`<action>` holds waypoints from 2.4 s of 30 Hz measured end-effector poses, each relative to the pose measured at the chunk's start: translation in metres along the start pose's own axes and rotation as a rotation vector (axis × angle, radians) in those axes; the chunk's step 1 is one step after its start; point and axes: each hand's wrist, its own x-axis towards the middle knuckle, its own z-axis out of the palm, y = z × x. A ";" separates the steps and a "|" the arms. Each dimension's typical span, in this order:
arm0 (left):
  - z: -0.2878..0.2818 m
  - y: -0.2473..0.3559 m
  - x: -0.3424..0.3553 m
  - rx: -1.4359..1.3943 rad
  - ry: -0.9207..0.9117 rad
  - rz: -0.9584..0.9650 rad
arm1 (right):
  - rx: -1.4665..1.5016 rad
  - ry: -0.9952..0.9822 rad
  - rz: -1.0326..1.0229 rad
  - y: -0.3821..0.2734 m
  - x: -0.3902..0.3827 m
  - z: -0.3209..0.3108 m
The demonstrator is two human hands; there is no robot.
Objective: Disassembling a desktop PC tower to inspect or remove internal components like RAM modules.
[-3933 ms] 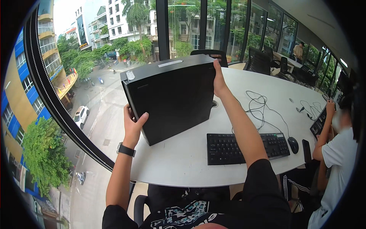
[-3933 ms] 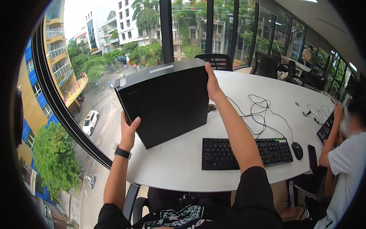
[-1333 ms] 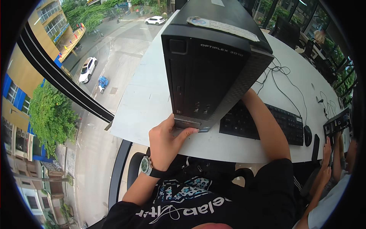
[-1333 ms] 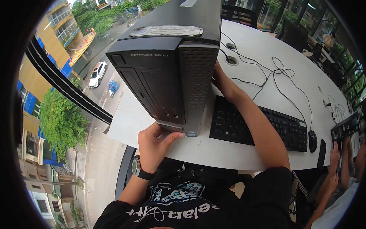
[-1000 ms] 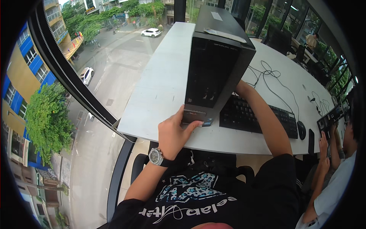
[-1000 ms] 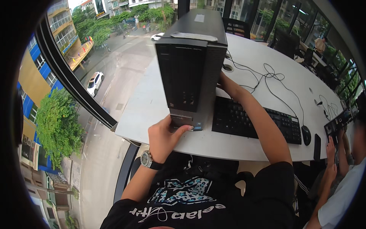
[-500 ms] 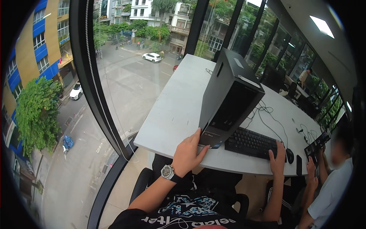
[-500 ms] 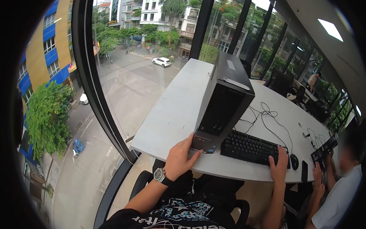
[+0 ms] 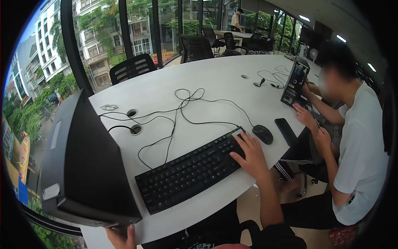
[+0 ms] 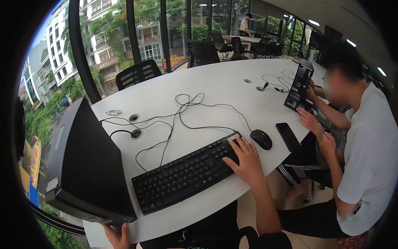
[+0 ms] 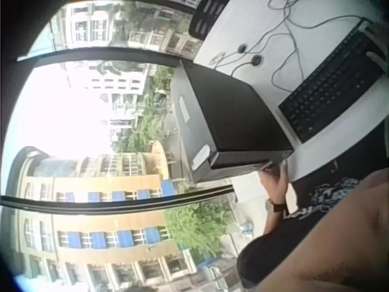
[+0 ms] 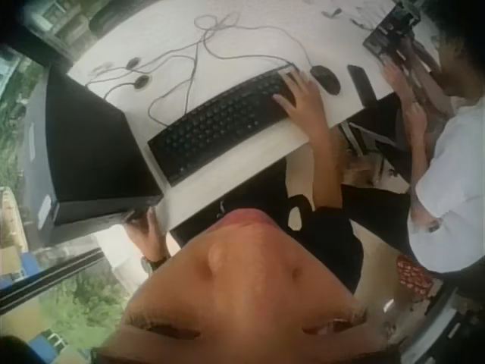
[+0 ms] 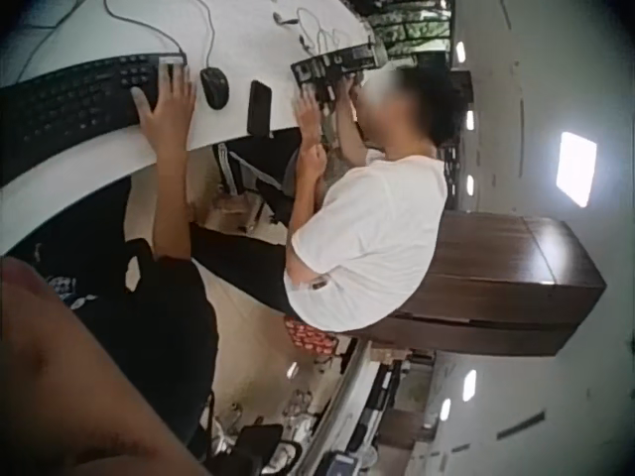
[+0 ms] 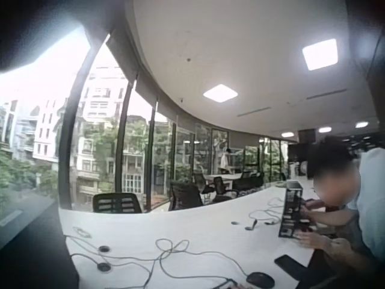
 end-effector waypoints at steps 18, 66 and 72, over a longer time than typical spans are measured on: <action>-0.013 -0.015 0.004 0.547 0.182 0.021 | 0.000 0.022 -0.002 0.005 -0.005 0.010; 0.009 0.004 0.009 0.748 0.233 0.180 | -0.135 0.326 -0.509 0.118 -0.073 -0.005; 0.015 0.006 0.005 0.726 0.224 0.179 | -0.188 0.468 -0.444 0.128 -0.071 0.002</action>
